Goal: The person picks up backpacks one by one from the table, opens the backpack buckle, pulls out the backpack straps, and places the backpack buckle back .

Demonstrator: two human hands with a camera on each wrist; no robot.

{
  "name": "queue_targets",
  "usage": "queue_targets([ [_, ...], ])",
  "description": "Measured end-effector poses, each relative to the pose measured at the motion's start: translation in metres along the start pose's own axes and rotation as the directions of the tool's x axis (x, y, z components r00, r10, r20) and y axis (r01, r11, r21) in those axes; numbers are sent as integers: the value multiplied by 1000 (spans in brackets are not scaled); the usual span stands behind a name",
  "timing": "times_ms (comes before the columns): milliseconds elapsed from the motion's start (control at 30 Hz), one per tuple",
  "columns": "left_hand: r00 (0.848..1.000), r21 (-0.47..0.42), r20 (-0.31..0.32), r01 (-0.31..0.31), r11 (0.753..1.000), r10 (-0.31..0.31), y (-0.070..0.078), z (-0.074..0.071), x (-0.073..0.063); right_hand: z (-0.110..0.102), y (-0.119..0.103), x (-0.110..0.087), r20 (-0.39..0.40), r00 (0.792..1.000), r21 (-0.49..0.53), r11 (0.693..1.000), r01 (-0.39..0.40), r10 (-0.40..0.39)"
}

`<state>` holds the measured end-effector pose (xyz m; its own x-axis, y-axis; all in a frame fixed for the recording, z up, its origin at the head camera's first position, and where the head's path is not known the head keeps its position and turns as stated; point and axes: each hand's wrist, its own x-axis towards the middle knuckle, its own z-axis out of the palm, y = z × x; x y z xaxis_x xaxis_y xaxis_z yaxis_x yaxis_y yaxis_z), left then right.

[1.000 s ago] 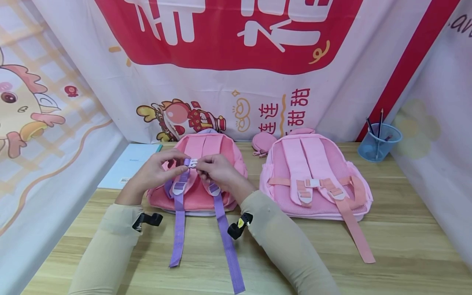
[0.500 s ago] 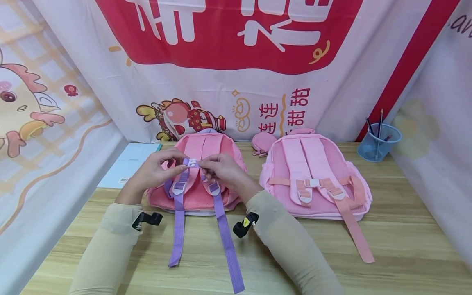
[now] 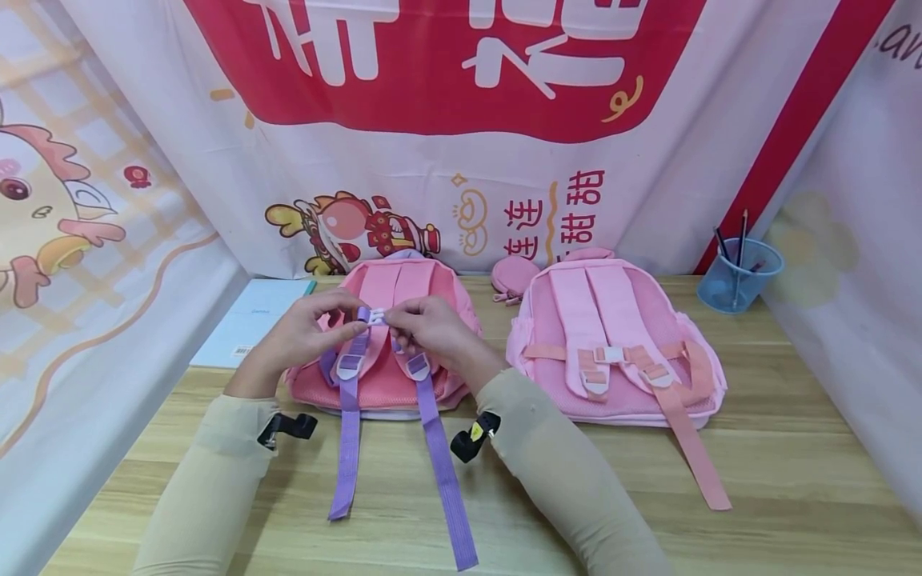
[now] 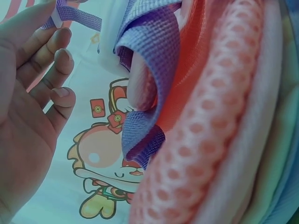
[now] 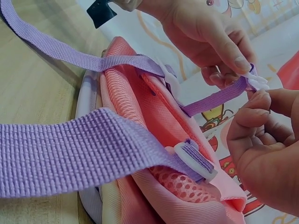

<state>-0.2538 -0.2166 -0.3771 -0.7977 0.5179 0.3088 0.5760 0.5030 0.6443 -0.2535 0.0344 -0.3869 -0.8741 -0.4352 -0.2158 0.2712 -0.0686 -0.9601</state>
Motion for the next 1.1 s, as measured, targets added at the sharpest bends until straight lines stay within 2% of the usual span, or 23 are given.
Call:
queue_targets([
  [200,1000,62,18,-21,998,20,2,0,2,0,-1,2,-8,999,37,999,-36,37],
  [367,999,102,25,-27,994,24,4,0,4,0,-3,1,-21,999,-7,999,-42,42],
  [500,999,100,30,7,995,-11,2,0,5,0,-3,0,-38,999,-35,999,-35,34],
  [700,987,46,114,106,993,-111,-8,3,3,0,-2,0,-57,998,-35,999,-28,26],
  [800,984,9,140,110,994,-110,-13,6,4,0,-1,0,-58,998,-26,999,-23,22],
  [1000,989,-62,132,72,995,-64,-17,11,11,1,0,0,-50,999,-15,1000,3,-3],
  [1100,988,-90,141,77,993,-64,-17,12,14,1,1,0,-50,999,-12,1000,11,-12],
])
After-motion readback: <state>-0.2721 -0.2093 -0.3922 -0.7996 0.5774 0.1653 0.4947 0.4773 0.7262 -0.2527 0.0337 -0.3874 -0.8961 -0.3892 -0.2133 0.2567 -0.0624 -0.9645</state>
